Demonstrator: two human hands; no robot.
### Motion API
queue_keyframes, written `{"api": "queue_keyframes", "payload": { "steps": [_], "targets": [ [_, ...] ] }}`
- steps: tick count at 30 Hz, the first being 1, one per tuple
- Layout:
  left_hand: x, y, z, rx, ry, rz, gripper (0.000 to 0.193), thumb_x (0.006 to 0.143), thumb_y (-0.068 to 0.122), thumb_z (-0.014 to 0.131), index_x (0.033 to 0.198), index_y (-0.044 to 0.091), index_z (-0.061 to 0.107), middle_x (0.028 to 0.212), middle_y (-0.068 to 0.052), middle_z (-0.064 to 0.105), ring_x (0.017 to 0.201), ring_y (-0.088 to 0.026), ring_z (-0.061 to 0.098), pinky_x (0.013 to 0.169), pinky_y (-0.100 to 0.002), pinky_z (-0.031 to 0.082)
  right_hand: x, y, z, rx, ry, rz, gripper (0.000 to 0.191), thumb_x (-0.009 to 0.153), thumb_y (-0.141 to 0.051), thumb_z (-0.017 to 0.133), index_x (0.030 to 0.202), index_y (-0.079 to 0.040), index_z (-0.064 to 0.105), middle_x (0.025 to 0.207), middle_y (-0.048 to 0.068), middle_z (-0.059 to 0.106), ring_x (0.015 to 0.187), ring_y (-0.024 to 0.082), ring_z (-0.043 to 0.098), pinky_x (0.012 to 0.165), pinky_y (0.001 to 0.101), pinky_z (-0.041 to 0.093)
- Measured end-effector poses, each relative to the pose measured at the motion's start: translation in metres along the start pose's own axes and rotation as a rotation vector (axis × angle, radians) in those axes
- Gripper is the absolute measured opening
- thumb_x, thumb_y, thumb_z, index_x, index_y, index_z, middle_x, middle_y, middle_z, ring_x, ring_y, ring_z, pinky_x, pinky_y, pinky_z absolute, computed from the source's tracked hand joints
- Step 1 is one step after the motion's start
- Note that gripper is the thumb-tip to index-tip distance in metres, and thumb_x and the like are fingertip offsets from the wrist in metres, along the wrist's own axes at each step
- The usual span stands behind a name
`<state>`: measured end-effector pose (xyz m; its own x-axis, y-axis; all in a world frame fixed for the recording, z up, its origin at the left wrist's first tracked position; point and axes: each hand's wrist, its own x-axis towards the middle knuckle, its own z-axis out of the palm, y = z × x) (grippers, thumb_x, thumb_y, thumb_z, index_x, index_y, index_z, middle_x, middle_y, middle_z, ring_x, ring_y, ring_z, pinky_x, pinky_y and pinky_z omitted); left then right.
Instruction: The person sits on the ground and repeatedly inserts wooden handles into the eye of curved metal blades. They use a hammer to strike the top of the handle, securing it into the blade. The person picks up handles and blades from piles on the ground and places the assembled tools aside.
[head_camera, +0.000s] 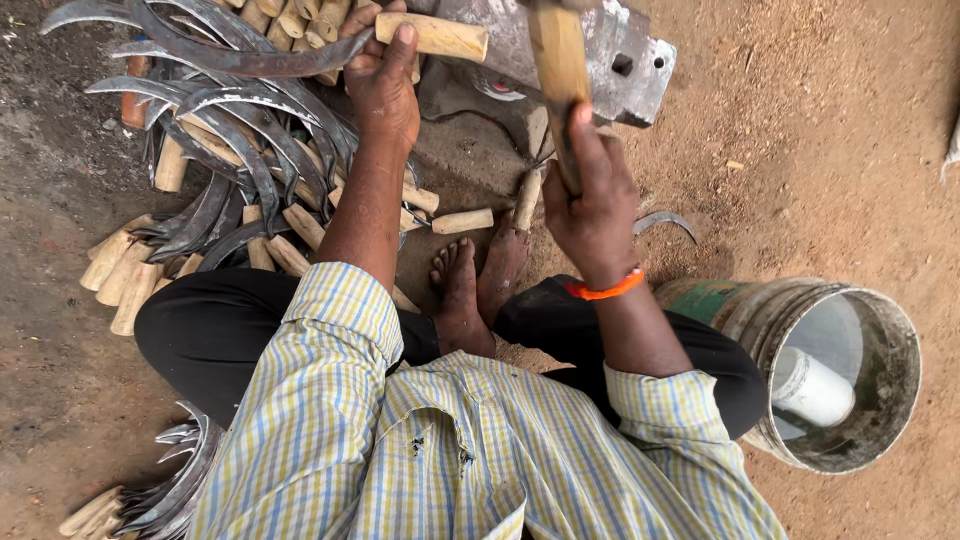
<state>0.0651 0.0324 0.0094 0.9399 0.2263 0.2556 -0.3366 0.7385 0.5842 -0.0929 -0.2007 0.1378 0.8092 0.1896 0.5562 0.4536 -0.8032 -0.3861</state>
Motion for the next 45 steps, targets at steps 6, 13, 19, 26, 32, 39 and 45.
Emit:
{"api": "queue_keyframes", "payload": {
  "steps": [6,13,19,26,32,39,45],
  "targets": [
    [0.001,0.001,-0.002,0.008,-0.007,-0.008,0.044,0.102,0.007,0.078,0.136,0.015,0.052,0.136,-0.012,0.066,0.135,-0.025,0.06,0.117,-0.049,0.054,0.0,0.0,0.013,-0.065,-0.232,0.105,0.09,0.09,0.001,0.07,0.165,-0.025,0.029,0.099,0.013,0.064,0.073,0.027,0.068,0.062,0.0401,0.06],
    [0.005,0.004,0.002,0.011,0.004,-0.029,0.048,0.098,0.008,0.079,0.135,0.016,0.05,0.133,-0.011,0.066,0.131,-0.025,0.061,0.113,-0.047,0.053,-0.013,0.014,0.019,-0.186,-0.343,0.208,0.087,0.093,0.002,0.071,0.164,-0.026,0.031,0.102,0.016,0.066,0.068,0.029,0.069,0.06,0.0426,0.06],
    [0.013,0.004,0.008,0.085,0.102,-0.052,0.047,0.094,0.009,0.082,0.13,0.012,0.052,0.124,-0.011,0.067,0.12,-0.022,0.066,0.107,-0.046,0.062,-0.018,0.02,0.027,0.116,0.02,0.042,0.091,0.096,0.0,0.073,0.166,-0.032,0.023,0.11,0.016,0.066,0.092,0.031,0.073,0.076,0.0417,0.063],
    [0.026,0.013,0.032,0.314,0.329,-0.183,0.049,0.084,0.012,0.088,0.119,0.011,0.054,0.11,-0.011,0.068,0.101,-0.021,0.069,0.085,-0.038,0.061,-0.019,0.022,0.032,0.164,-0.062,0.154,0.094,0.091,0.001,0.075,0.164,-0.03,0.025,0.123,0.018,0.07,0.1,0.03,0.076,0.081,0.0391,0.067],
    [0.035,0.013,0.037,0.42,0.342,-0.12,0.047,0.08,0.013,0.09,0.112,0.007,0.056,0.103,-0.013,0.068,0.098,-0.022,0.068,0.087,-0.038,0.06,-0.011,0.017,0.033,0.216,-0.186,0.259,0.094,0.084,0.0,0.075,0.163,-0.027,0.031,0.132,0.022,0.068,0.106,0.034,0.076,0.086,0.0411,0.067],
    [0.056,0.015,0.039,0.857,0.345,-0.065,0.06,0.081,0.024,0.093,0.121,0.002,0.054,0.113,-0.014,0.067,0.104,-0.025,0.068,0.089,-0.036,0.055,-0.006,0.017,0.019,0.114,-0.262,0.305,0.092,0.088,-0.005,0.076,0.163,-0.028,0.028,0.121,0.026,0.069,0.096,0.04,0.075,0.08,0.0461,0.065],
    [0.072,0.037,0.051,0.888,0.152,-0.205,0.077,0.094,0.035,0.084,0.143,-0.001,0.037,0.128,-0.02,0.058,0.114,-0.033,0.065,0.092,-0.045,0.055,-0.019,0.031,0.016,-0.082,-0.36,0.409,0.101,0.089,-0.003,0.069,0.167,-0.029,0.011,0.099,0.028,0.065,0.077,0.044,0.068,0.064,0.0539,0.056]
  ]
}}
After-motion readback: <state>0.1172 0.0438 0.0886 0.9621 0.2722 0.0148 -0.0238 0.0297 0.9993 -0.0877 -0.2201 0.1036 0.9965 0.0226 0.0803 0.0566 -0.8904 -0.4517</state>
